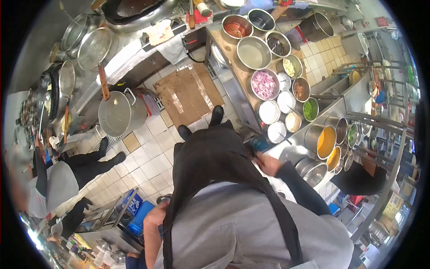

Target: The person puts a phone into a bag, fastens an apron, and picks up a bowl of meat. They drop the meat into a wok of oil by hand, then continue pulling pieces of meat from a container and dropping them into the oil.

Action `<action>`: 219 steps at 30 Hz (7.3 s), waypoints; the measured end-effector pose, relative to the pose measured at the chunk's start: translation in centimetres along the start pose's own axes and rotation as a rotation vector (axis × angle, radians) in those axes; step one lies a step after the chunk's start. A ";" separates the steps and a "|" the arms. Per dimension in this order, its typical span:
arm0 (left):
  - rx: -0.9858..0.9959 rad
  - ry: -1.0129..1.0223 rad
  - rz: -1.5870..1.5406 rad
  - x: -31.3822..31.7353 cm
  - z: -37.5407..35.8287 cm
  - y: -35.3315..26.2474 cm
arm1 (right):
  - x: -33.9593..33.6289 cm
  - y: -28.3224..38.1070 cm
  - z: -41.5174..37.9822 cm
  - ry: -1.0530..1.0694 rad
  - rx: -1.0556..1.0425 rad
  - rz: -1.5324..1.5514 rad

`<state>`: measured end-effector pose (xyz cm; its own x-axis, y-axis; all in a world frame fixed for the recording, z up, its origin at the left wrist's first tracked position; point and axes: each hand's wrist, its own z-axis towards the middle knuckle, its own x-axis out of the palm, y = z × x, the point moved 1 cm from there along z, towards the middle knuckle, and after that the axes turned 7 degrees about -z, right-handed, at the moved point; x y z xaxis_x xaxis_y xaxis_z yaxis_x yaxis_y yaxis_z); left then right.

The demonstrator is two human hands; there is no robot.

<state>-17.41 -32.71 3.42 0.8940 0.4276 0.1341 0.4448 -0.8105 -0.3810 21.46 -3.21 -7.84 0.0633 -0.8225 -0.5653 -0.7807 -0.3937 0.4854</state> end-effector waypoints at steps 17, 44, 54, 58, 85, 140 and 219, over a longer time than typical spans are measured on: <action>0.446 -0.101 0.289 4.5 20.1 -8.8 | -1.0 10.4 14.3 -0.462 -0.073 0.099; 0.929 -0.028 1.031 7.2 16.7 -10.7 | -1.4 13.3 15.0 0.040 -0.371 0.026; 0.876 -0.033 1.061 7.1 18.1 -10.6 | -0.8 12.8 15.3 0.004 -0.365 0.040; 0.912 -0.034 1.025 6.8 18.9 -10.2 | -0.3 12.6 15.4 -0.039 -0.383 0.082; 0.274 0.096 0.626 -13.2 11.1 -3.6 | 7.4 11.2 8.3 -0.312 -0.230 0.263; 0.536 0.344 0.881 -16.2 25.4 -34.4 | -12.4 15.0 22.4 -0.154 -0.052 0.427; -0.132 1.056 0.777 22.5 33.7 -14.3 | 28.8 1.6 -5.7 -2.187 1.180 2.108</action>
<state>-5.49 1.95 -18.91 0.5023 -0.6322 0.5899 -0.2526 -0.7597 -0.5991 25.57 -29.90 -19.50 0.1490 0.9819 -0.1171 0.6131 0.0012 0.7900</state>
